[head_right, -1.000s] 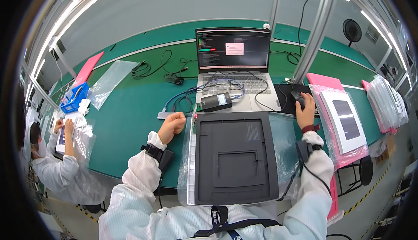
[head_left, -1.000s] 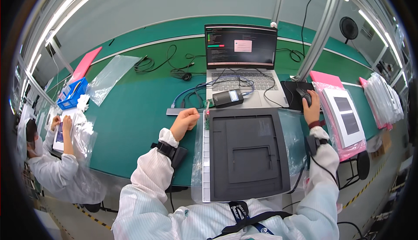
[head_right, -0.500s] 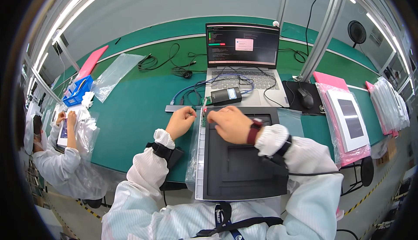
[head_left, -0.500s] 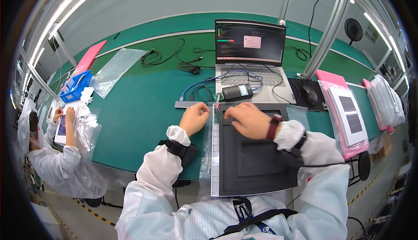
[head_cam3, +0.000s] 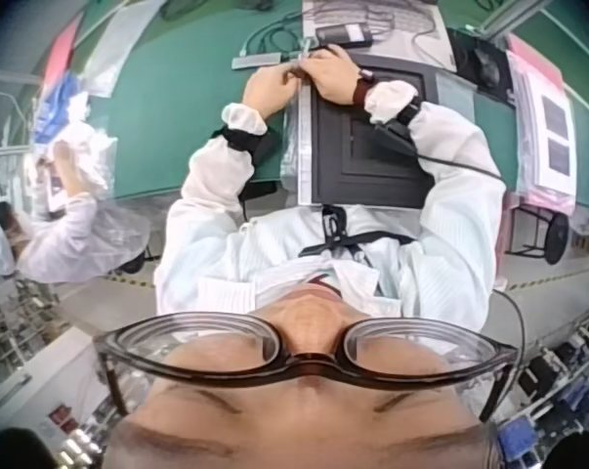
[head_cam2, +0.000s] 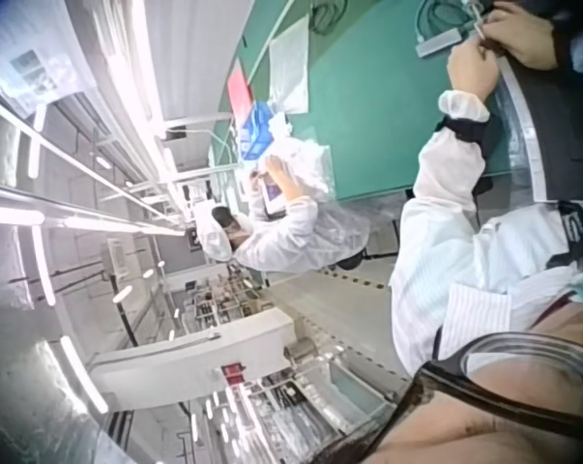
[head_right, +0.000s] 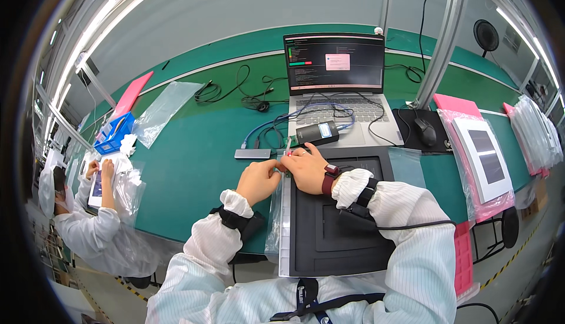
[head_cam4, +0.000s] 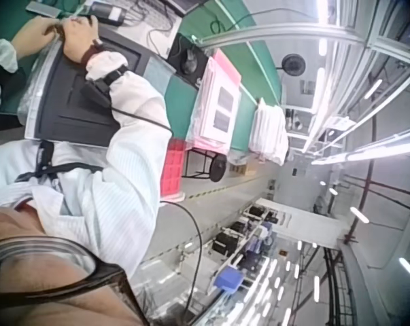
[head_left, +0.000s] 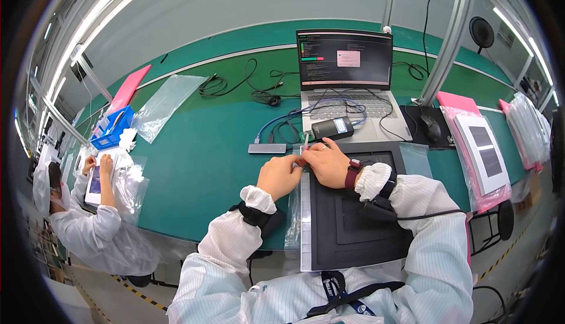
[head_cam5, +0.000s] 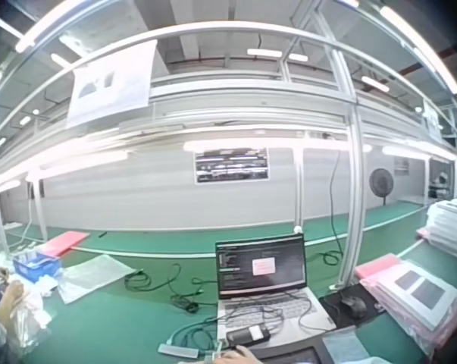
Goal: Testing electronic components using a handheld scanner and logging data on a laptop.
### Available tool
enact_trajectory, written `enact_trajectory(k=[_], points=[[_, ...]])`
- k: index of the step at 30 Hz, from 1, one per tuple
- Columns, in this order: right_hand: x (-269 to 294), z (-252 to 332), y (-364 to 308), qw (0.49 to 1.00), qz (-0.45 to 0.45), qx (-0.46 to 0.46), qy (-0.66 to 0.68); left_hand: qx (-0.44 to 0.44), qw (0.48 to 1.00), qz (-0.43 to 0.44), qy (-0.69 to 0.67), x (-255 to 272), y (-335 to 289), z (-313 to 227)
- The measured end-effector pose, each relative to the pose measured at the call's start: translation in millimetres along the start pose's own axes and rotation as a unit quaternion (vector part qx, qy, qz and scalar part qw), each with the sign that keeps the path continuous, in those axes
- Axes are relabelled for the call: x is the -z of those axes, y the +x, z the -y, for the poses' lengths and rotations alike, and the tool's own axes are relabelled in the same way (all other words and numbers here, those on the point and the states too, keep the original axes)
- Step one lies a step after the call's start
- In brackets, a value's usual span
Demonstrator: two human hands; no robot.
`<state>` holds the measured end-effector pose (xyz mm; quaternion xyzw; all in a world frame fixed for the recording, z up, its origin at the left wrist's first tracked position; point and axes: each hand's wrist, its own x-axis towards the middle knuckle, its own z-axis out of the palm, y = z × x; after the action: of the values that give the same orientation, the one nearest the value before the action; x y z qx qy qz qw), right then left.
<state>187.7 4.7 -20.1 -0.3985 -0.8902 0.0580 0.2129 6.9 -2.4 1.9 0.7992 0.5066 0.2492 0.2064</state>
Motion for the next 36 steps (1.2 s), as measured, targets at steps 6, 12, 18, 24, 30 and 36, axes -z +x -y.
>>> enact_trajectory(k=[6, 12, 18, 24, 30, 36], points=[[3.0, 3.0, 1.8, 0.999, 0.008, 0.018, -0.032, -0.064, 0.99, -0.002, 0.123, -2.7, -1.4, 4.6], [2.5, 4.5, 2.1, 0.999, -0.004, 0.031, -0.042, -0.092, 0.98, 0.011, 0.178, -3.0, -1.4, 3.7], [2.0, 4.5, 5.3, 0.998, 0.009, 0.03, -0.047, -0.091, 0.975, 0.032, 0.199, -6.4, -3.6, -0.6], [-0.4, 4.4, 3.0, 0.999, -0.005, 0.021, -0.047, -0.071, 0.977, 0.046, 0.196, -11.4, -3.6, -3.7], [-3.2, 3.7, 2.5, 0.999, -0.025, 0.018, -0.04, -0.059, 0.977, 0.047, 0.201, -14.3, -2.4, -6.3], [-4.3, 1.7, 2.0, 0.999, -0.027, 0.023, -0.039, -0.044, 0.975, 0.036, 0.216, -18.6, -3.0, -10.7]])
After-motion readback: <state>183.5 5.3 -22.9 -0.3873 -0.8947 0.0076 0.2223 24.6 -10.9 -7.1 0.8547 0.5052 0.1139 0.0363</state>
